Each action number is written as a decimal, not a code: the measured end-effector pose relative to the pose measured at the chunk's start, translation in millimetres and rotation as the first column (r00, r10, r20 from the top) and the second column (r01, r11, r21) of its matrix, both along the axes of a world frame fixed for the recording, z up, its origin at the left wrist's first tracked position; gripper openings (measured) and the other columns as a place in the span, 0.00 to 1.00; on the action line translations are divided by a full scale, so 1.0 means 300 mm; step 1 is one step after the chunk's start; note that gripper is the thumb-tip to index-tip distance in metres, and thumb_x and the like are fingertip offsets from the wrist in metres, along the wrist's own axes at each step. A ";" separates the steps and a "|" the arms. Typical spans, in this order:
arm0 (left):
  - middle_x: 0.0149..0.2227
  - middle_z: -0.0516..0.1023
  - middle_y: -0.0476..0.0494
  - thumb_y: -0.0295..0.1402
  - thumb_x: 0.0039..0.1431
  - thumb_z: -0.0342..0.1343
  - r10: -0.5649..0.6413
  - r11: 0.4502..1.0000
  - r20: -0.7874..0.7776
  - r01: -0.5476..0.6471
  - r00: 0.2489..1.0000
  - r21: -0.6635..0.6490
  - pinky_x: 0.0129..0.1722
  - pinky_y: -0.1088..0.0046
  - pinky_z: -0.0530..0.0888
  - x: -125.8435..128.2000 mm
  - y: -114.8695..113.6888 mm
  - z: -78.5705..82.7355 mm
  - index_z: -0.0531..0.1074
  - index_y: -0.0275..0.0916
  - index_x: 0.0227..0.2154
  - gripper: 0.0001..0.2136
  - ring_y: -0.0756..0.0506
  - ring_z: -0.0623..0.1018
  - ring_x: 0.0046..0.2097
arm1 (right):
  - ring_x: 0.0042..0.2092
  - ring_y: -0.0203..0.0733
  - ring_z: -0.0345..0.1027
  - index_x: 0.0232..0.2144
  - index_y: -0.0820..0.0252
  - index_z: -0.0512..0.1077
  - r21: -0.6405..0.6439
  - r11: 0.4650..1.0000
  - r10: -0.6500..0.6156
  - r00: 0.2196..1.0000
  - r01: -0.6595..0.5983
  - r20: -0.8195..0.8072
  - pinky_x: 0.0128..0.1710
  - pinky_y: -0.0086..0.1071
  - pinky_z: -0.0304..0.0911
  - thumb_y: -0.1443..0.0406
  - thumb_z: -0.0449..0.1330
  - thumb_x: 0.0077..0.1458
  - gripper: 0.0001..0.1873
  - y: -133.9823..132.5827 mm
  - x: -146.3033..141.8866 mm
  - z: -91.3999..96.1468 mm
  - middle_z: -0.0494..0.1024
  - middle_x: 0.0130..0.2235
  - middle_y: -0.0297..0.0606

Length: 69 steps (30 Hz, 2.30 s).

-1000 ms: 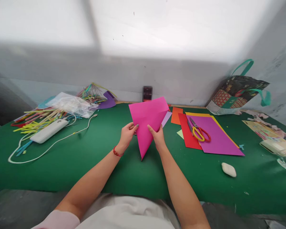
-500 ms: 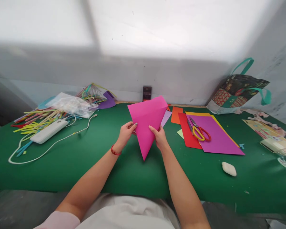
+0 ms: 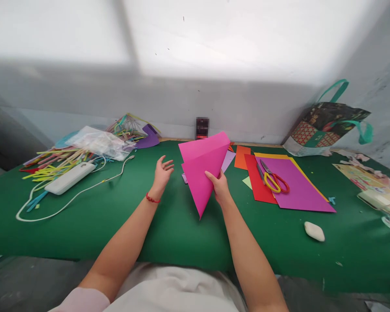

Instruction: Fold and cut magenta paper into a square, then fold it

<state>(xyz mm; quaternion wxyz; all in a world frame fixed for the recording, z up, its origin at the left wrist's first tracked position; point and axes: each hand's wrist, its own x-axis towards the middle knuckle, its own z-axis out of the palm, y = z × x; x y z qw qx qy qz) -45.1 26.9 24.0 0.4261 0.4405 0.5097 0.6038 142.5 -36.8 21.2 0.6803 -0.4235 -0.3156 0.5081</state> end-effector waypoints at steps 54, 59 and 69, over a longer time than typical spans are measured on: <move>0.23 0.71 0.50 0.41 0.40 0.62 -0.451 0.892 0.054 0.453 0.891 -0.016 0.24 0.77 0.68 0.088 -0.097 0.023 0.68 0.36 0.22 0.13 0.52 0.69 0.24 | 0.30 0.40 0.71 0.36 0.59 0.69 -0.131 0.978 0.169 0.984 -0.159 0.062 0.18 0.28 0.66 0.59 0.66 0.36 0.22 -0.019 0.000 0.013 0.77 0.35 0.39; 0.22 0.70 0.50 0.41 0.40 0.61 -0.444 0.896 0.036 0.445 0.895 -0.015 0.24 0.77 0.67 0.088 -0.096 0.022 0.68 0.37 0.21 0.13 0.52 0.68 0.24 | 0.30 0.41 0.70 0.36 0.60 0.70 -0.127 0.985 0.130 0.987 -0.118 0.096 0.17 0.28 0.65 0.60 0.67 0.35 0.22 -0.013 0.001 0.005 0.77 0.35 0.39; 0.22 0.70 0.50 0.39 0.42 0.61 -0.453 0.892 0.034 0.452 0.891 0.021 0.23 0.78 0.67 0.088 -0.100 0.024 0.68 0.37 0.21 0.11 0.53 0.69 0.24 | 0.29 0.40 0.70 0.34 0.60 0.70 -0.118 0.987 0.120 0.988 -0.109 0.096 0.17 0.27 0.64 0.60 0.67 0.34 0.21 -0.014 0.002 0.007 0.77 0.34 0.39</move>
